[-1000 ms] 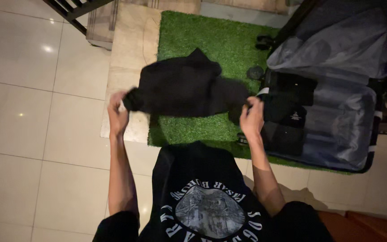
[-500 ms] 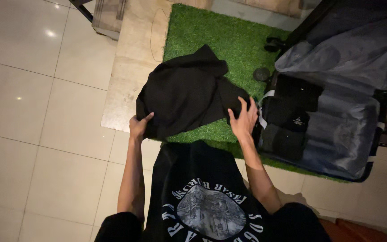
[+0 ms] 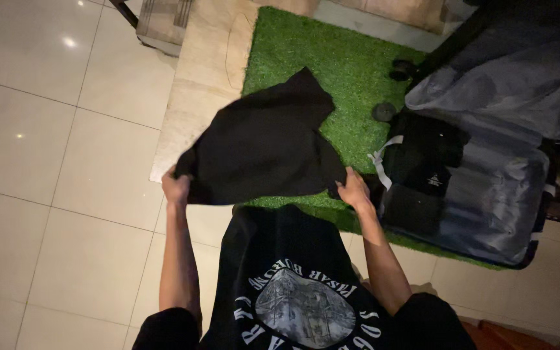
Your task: The person folds a black t-shirt on a green mat, smoothing and aligning the fabric before folding it into a compact rectangle. The folded shirt is then placed into an open suitcase.
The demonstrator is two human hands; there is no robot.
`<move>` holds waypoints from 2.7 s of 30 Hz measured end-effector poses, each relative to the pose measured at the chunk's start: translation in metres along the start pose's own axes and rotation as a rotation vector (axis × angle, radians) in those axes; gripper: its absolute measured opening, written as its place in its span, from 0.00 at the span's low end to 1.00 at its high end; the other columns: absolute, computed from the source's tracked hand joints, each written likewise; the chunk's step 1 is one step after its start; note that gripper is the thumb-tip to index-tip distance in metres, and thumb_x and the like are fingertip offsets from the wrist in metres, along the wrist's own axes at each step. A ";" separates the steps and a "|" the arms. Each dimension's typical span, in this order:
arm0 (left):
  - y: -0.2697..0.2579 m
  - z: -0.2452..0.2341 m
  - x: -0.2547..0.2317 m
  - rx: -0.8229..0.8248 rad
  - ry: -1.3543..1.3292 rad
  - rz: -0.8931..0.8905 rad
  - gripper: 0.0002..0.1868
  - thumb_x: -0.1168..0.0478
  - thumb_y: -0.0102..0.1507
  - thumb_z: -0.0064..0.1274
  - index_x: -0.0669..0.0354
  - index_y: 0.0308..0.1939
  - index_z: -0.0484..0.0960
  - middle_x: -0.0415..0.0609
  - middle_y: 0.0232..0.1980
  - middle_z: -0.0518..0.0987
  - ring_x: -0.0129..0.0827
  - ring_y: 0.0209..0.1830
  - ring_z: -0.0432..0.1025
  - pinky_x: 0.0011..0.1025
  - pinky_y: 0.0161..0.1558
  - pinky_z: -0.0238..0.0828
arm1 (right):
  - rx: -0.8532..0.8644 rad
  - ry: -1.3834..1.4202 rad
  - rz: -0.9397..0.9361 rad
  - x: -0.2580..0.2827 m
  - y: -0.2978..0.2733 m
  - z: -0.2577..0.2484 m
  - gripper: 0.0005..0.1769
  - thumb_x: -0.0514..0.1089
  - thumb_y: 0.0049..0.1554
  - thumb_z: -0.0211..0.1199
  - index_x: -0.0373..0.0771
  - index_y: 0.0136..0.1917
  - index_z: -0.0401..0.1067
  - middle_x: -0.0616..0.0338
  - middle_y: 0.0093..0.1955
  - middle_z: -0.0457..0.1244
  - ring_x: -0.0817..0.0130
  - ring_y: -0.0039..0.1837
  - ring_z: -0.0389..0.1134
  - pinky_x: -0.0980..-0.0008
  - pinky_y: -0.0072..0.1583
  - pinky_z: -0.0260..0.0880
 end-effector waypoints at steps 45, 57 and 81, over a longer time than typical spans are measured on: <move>0.047 0.055 -0.033 0.331 0.852 0.231 0.43 0.35 0.70 0.32 0.36 0.83 0.32 0.59 0.83 0.19 0.58 0.82 0.12 0.73 0.69 0.08 | -0.314 0.295 -0.416 0.318 0.292 -0.144 0.23 0.35 0.54 0.70 0.39 0.64 0.75 0.53 0.55 0.71 0.61 0.57 0.73 0.62 0.60 0.74; 0.043 0.045 -0.042 0.471 0.783 0.237 0.64 0.42 0.55 0.60 0.37 0.83 0.31 0.68 0.81 0.15 0.68 0.79 0.07 0.81 0.65 0.08 | -0.409 0.046 0.096 0.072 0.047 -0.014 0.52 0.56 0.49 0.78 0.38 0.78 0.58 0.39 0.76 0.55 0.40 0.76 0.55 0.43 0.69 0.57; 0.050 0.058 -0.014 0.601 -0.453 -0.479 0.24 0.63 0.65 0.54 0.78 0.61 0.73 0.60 0.51 0.84 0.47 0.49 0.78 0.39 0.54 0.77 | 0.065 0.033 0.395 0.032 -0.031 0.122 0.87 0.89 0.35 0.64 0.54 0.84 0.14 0.44 0.86 0.11 0.49 0.85 0.09 0.26 0.76 0.18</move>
Point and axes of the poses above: each hand's wrist, its own y-axis towards the middle knuckle, its own z-axis out of the palm, x = y × z, the point moved 8 cm from there along y, towards the middle knuckle
